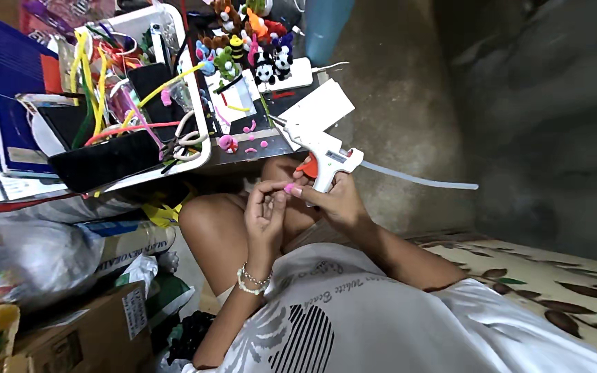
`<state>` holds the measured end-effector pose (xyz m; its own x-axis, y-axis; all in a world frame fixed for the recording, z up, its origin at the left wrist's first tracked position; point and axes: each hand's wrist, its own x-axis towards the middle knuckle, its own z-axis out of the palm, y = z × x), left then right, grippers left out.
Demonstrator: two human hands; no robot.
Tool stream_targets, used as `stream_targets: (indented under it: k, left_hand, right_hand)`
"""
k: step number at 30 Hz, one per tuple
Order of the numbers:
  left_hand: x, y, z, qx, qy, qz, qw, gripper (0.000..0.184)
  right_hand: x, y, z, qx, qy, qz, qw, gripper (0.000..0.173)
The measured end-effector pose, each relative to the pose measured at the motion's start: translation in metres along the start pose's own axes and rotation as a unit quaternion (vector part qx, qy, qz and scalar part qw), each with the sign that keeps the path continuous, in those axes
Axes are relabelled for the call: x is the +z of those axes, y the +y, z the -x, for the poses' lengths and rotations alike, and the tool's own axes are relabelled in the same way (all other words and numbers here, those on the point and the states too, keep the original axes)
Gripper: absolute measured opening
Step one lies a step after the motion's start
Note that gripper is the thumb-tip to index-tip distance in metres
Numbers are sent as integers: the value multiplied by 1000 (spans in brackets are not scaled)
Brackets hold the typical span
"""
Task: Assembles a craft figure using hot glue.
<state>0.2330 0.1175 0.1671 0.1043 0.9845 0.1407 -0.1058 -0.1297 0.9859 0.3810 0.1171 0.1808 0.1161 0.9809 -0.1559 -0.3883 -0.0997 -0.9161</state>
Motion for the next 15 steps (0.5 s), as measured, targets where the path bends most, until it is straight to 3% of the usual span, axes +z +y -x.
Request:
stream_targets:
  k: [4, 8, 15]
  left_hand:
    - [-9, 18, -2, -50, -25, -40, 998, 13]
    - [-20, 23, -5, -74, -57, 4, 996, 7]
    - [-28, 43, -15, -64, 22, 85, 994, 9]
  right_hand:
    - [-3, -8, -2, -8, -36, 42, 998, 39]
    - [-8, -7, -1, -66, -81, 39, 994, 34]
    - [-26, -19, 0, -103, -120, -14, 987, 20]
